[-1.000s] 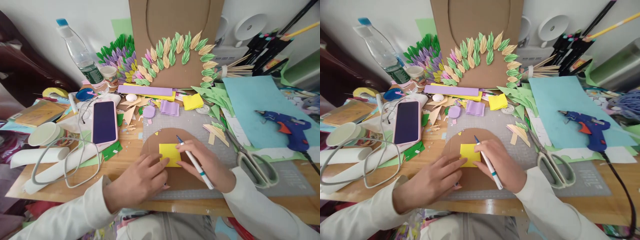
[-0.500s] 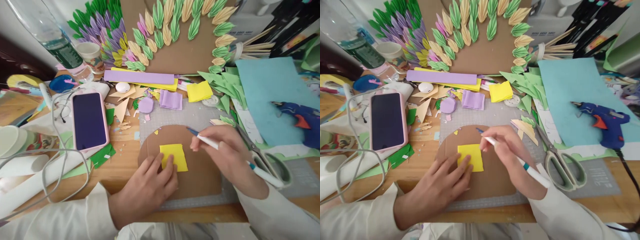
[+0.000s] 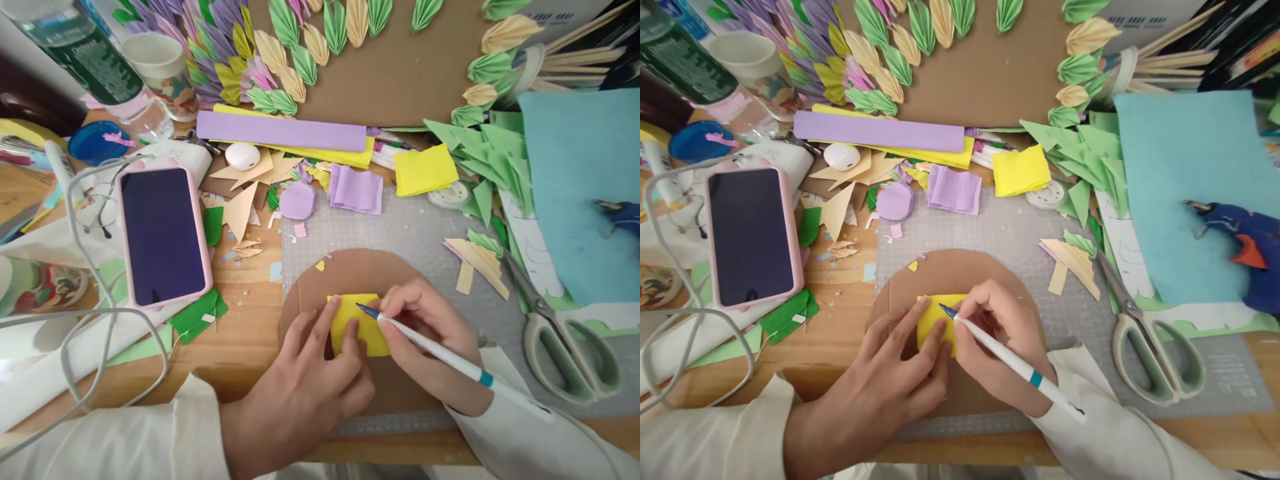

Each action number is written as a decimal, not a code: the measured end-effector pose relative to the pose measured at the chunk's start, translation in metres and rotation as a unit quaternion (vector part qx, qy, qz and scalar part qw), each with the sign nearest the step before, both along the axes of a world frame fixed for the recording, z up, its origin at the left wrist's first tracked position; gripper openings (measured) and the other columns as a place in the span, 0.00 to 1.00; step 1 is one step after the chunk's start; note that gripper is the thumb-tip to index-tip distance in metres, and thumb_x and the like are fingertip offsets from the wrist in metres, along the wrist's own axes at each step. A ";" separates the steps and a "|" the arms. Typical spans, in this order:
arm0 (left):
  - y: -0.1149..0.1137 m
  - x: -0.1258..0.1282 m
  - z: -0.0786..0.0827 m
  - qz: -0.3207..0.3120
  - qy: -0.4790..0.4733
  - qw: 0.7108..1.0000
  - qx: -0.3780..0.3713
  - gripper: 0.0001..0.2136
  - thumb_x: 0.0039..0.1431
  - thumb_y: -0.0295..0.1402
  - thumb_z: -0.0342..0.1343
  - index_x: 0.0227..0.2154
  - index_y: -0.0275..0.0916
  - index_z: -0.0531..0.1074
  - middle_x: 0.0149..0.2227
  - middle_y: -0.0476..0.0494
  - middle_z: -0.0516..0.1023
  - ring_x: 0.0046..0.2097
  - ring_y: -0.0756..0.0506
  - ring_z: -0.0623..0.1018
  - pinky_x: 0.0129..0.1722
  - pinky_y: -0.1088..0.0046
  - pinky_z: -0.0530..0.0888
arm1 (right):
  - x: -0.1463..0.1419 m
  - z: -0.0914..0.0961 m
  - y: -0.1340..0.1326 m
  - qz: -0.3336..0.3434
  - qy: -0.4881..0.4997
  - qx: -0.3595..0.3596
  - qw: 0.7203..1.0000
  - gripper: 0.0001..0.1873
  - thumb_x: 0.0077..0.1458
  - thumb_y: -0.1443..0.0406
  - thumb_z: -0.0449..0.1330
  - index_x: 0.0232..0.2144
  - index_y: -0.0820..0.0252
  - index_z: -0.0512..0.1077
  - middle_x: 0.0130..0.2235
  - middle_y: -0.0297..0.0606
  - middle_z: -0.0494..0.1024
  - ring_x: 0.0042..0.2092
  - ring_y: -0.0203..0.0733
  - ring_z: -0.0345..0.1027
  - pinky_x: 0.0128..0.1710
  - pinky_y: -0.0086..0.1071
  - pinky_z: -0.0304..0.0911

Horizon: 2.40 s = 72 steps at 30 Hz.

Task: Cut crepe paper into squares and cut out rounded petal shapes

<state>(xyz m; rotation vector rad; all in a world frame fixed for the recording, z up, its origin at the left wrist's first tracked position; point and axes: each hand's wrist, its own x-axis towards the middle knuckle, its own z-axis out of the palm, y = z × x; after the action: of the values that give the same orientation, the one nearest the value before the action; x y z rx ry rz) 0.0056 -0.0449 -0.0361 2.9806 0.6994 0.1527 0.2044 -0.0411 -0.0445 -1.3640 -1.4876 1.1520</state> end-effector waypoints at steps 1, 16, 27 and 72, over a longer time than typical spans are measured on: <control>0.000 0.000 0.000 0.000 0.003 1.000 -0.001 0.12 0.64 0.28 0.47 0.48 0.36 0.69 0.54 0.36 0.69 0.60 0.19 0.65 0.51 0.42 0.63 | 0.001 -0.001 -0.001 -0.003 -0.012 0.002 1.000 0.08 0.57 0.70 0.58 0.32 0.51 0.64 0.29 0.30 0.69 0.24 0.34 0.63 0.25 0.31 0.66; -0.003 0.003 0.004 0.018 0.029 0.999 0.042 0.10 0.65 0.29 0.47 0.46 0.37 0.69 0.54 0.38 0.72 0.57 0.27 0.72 0.48 0.52 0.63 | -0.004 -0.001 0.004 0.016 -0.100 0.053 0.994 0.09 0.54 0.73 0.57 0.29 0.53 0.65 0.28 0.30 0.73 0.30 0.38 0.71 0.28 0.32 0.66; -0.005 0.002 0.005 0.009 0.036 0.998 0.047 0.11 0.65 0.26 0.46 0.47 0.35 0.69 0.55 0.37 0.72 0.57 0.27 0.72 0.47 0.54 0.65 | -0.002 -0.002 0.002 0.043 -0.106 0.049 0.992 0.08 0.54 0.72 0.58 0.29 0.54 0.65 0.27 0.31 0.72 0.28 0.37 0.67 0.26 0.32 0.61; -0.003 0.002 0.005 0.006 0.044 0.998 0.048 0.11 0.67 0.29 0.46 0.48 0.35 0.69 0.55 0.36 0.71 0.57 0.26 0.73 0.45 0.55 0.68 | 0.002 -0.003 0.005 0.020 -0.107 0.079 0.991 0.10 0.53 0.73 0.59 0.29 0.52 0.65 0.27 0.30 0.71 0.36 0.42 0.74 0.36 0.37 0.71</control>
<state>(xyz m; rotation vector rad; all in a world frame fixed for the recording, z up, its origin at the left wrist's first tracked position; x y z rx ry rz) 0.0079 -0.0483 -0.0307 3.0910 0.7403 0.0588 0.2063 -0.0357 -0.0479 -1.3874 -1.7268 0.9106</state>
